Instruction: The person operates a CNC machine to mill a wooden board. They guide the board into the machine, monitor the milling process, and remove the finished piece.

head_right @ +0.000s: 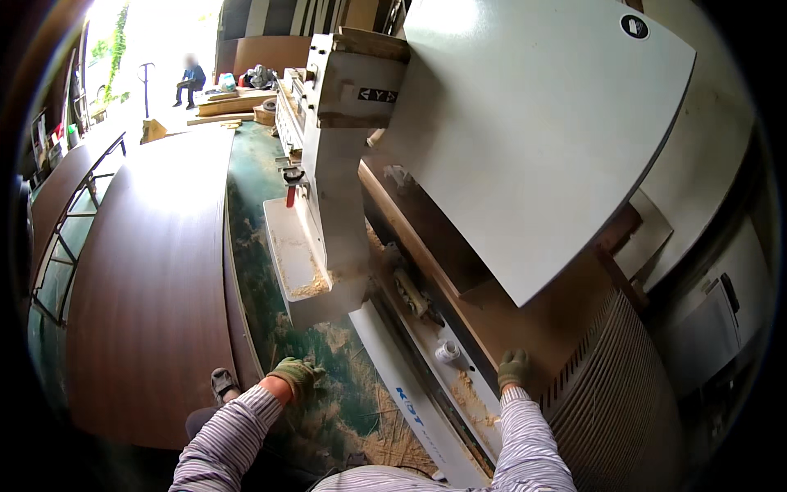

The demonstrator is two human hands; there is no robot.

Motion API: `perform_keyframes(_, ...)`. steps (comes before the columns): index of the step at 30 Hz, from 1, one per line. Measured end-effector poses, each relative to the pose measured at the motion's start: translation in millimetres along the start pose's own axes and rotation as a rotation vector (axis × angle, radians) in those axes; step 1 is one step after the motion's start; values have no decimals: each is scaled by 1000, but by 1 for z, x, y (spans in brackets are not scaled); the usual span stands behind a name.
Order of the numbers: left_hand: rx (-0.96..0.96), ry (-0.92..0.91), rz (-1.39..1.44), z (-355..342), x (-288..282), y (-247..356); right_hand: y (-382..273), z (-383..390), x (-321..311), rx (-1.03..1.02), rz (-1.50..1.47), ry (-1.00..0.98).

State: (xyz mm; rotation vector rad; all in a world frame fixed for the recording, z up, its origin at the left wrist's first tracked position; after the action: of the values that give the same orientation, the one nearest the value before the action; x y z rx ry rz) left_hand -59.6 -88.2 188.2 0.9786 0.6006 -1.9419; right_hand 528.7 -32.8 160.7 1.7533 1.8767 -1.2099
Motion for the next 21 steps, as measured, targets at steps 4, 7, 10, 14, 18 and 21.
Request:
perform_keyframes(4, 6, 69, -3, 5, -1, 0, -4, -1, -4, 18, 69, -10)
perform_keyframes(7, -10, 53, 27, 11, -11, -2, -6, -2, 1, 9, 89, -3)
perform_keyframes(10, -18, 73, 49, 10, -11, -1, -8, -6, 2, 18, 87, -93)
perform_keyframes(14, -6, 104, 59, 5, -7, 8, 23, -4, 17, 3, 31, -59)
perform_keyframes(18, -1, 80, 65, -11, -6, 26, 59, 7, 38, 103, -20, -84)
perform_keyframes(21, -11, 63, 65, -35, 4, 39, 87, 13, 60, 97, -47, -58)
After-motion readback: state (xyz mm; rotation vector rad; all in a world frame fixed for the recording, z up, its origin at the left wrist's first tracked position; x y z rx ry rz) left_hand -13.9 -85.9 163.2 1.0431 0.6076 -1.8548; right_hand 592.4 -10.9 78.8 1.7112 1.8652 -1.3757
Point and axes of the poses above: each hand's wrist, its own z-axis away from the middle knuckle, its own x-axis out of the palm, y = z × x, the point moved 1 cm from there along -z, towards the middle knuckle, and after that the axes turned 14 degrees about -z, right-handed, at the moved point
